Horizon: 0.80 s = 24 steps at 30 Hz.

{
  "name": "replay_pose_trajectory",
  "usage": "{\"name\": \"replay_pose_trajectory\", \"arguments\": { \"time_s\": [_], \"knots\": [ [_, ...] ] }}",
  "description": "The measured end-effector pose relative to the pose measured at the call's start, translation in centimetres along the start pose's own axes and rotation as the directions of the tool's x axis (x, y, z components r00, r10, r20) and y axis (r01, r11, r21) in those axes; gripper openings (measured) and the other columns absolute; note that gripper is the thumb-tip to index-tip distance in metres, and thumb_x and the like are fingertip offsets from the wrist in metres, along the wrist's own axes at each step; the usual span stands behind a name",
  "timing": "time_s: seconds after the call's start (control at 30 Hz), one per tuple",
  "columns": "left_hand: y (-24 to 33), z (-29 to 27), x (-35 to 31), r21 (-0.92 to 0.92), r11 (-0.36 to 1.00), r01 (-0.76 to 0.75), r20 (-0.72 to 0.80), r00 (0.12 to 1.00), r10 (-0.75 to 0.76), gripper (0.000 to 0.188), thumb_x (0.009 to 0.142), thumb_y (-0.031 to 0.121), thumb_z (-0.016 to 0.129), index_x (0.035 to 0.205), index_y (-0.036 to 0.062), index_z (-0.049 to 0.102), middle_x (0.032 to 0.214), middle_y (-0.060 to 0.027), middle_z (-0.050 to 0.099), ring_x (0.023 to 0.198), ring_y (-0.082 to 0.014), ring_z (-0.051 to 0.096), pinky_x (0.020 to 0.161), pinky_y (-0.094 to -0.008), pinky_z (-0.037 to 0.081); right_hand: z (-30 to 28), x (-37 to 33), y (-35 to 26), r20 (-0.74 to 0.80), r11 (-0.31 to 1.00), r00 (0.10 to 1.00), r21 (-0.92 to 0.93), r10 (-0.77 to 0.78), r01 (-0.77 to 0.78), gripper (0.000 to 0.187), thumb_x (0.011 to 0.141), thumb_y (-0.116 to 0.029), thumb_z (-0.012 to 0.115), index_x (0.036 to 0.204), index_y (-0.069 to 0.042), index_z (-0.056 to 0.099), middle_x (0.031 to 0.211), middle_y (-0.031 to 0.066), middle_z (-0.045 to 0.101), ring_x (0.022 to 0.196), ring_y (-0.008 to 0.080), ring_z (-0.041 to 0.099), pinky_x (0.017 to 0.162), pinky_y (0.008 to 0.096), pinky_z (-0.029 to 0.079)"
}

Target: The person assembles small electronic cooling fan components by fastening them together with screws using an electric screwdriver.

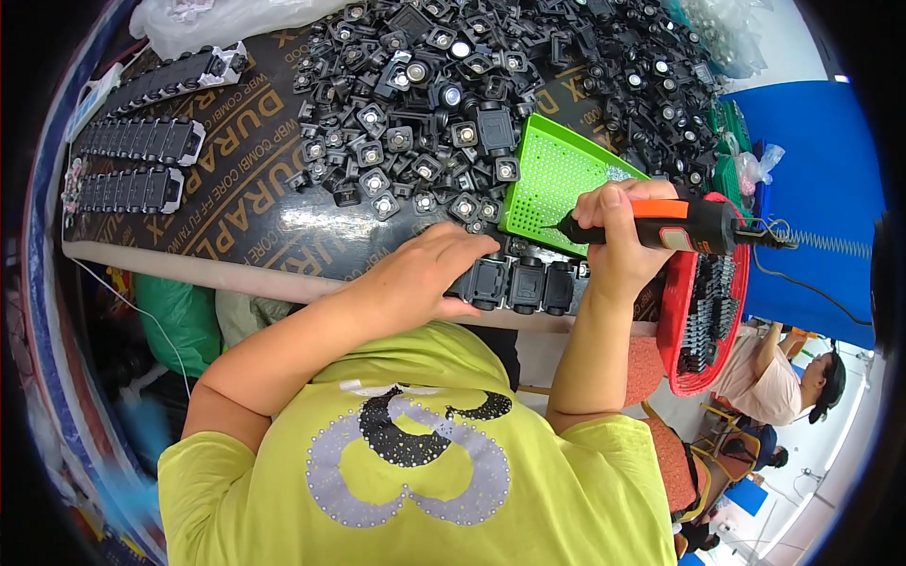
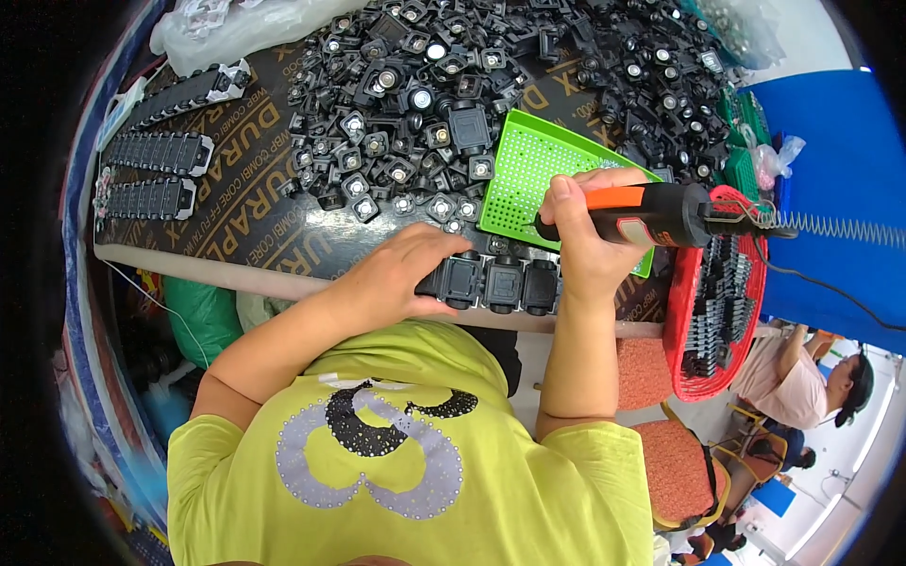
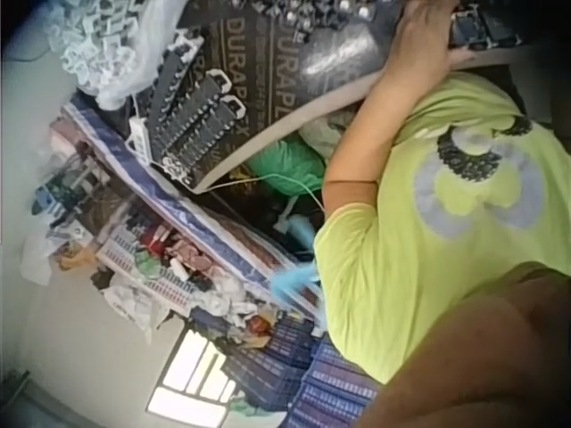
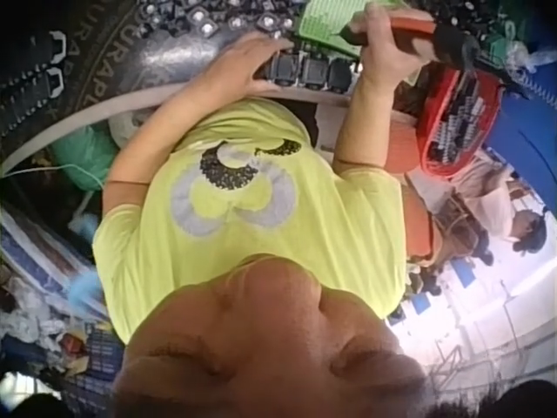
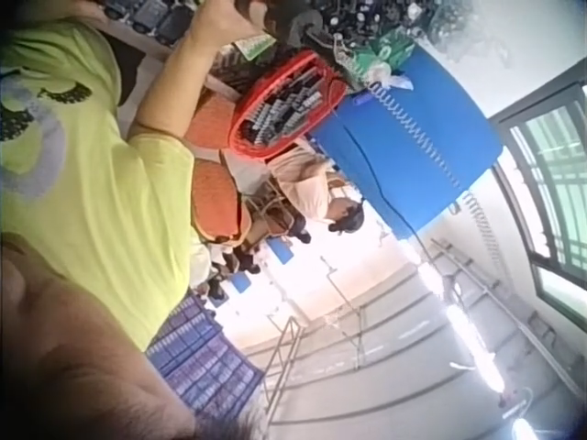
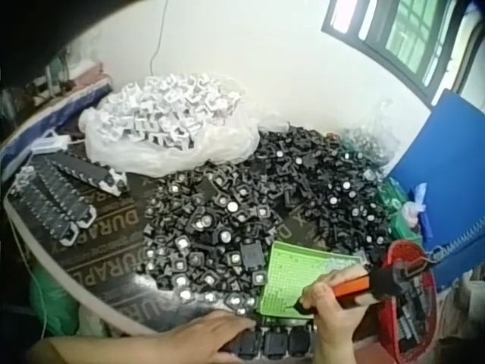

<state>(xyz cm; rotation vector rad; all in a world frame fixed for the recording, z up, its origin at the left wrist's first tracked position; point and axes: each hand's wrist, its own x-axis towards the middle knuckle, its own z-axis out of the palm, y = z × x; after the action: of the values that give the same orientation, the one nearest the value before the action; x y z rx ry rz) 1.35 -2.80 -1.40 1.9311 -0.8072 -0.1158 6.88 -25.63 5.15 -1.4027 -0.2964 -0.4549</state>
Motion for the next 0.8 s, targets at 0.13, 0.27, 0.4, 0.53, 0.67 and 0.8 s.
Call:
{"name": "replay_pose_trajectory", "arguments": {
  "time_s": [0.13, 0.27, 0.4, 0.53, 0.67, 0.8],
  "knots": [
    [0.1, -0.1, 0.1, -0.002, 1.000, -0.001, -0.001, 1.000, 0.001, 0.073, 0.073, 0.017, 0.088, 0.135, 0.0018, 0.053, 0.120, -0.0182, 0.062, 0.112, -0.0378, 0.059, 0.097, -0.0439, 0.050, 0.1, -0.1, -0.2, 0.015, 0.999, 1.000, -0.047, -0.010, 0.010, 0.021, 0.090, 0.012, 0.064, 0.097, -0.003, 0.051, 0.073, 0.0097, 0.059, 0.055, 0.0175, 0.057, 0.054, 0.0328, 0.051],
    [-0.1, 0.1, 0.0, 0.001, 1.000, 0.000, -0.015, 1.000, 0.000, 0.073, 0.073, 0.017, 0.088, 0.135, 0.0020, 0.053, 0.120, -0.0179, 0.062, 0.112, -0.0373, 0.059, 0.097, -0.0438, 0.050, 0.1, 0.2, -2.4, 0.039, 0.999, 0.998, 0.016, -0.047, 0.046, 0.011, 0.094, 0.000, 0.059, 0.099, -0.007, 0.051, 0.068, 0.0071, 0.051, 0.056, 0.0192, 0.051, 0.056, 0.0377, 0.050],
    [0.1, 0.0, -0.1, -0.022, 1.000, 0.017, -0.018, 1.000, -0.018, 0.073, 0.073, 0.015, 0.088, 0.136, 0.0031, 0.053, 0.118, -0.0167, 0.063, 0.112, -0.0365, 0.060, 0.096, -0.0436, 0.050, 0.7, -0.4, -4.8, 0.196, 0.927, 0.980, 0.372, -0.027, -0.049, 0.015, 0.095, -0.008, 0.062, 0.101, -0.006, 0.048, 0.069, 0.0080, 0.053, 0.056, 0.0196, 0.052, 0.055, 0.0377, 0.050],
    [0.1, 0.1, 0.0, -0.051, 0.999, 0.013, -0.027, 1.000, -0.014, 0.074, 0.072, 0.014, 0.089, 0.136, 0.0033, 0.054, 0.116, -0.0161, 0.063, 0.111, -0.0363, 0.060, 0.095, -0.0430, 0.051, 3.0, -2.8, -5.3, 0.323, 0.893, 0.943, 0.399, 0.074, -0.207, 0.029, 0.086, -0.001, 0.075, 0.098, -0.005, 0.050, 0.073, 0.0090, 0.059, 0.060, 0.0210, 0.057, 0.058, 0.0387, 0.052],
    [0.2, -0.1, 0.0, -0.066, 0.998, -0.008, -0.047, 0.999, 0.004, 0.075, 0.071, 0.013, 0.089, 0.136, 0.0025, 0.054, 0.114, -0.0164, 0.064, 0.110, -0.0360, 0.060, 0.094, -0.0423, 0.051, 3.8, -3.8, -5.1, 0.322, 0.916, 0.941, 0.335, 0.107, -0.219, 0.034, 0.081, 0.005, 0.078, 0.096, -0.005, 0.050, 0.073, 0.0082, 0.059, 0.061, 0.0202, 0.057, 0.058, 0.0374, 0.052],
    [0.1, 0.0, -0.1, -0.056, 0.998, -0.008, -0.064, 0.998, 0.004, 0.074, 0.070, 0.013, 0.090, 0.135, 0.0015, 0.055, 0.114, -0.0166, 0.064, 0.111, -0.0358, 0.060, 0.094, -0.0419, 0.051, 4.2, -3.9, -5.0, 0.331, 0.915, 0.935, 0.324, 0.129, -0.241, 0.033, 0.081, 0.008, 0.077, 0.096, -0.005, 0.050, 0.075, 0.0080, 0.060, 0.061, 0.0195, 0.058, 0.058, 0.0365, 0.053]
  ]
}}
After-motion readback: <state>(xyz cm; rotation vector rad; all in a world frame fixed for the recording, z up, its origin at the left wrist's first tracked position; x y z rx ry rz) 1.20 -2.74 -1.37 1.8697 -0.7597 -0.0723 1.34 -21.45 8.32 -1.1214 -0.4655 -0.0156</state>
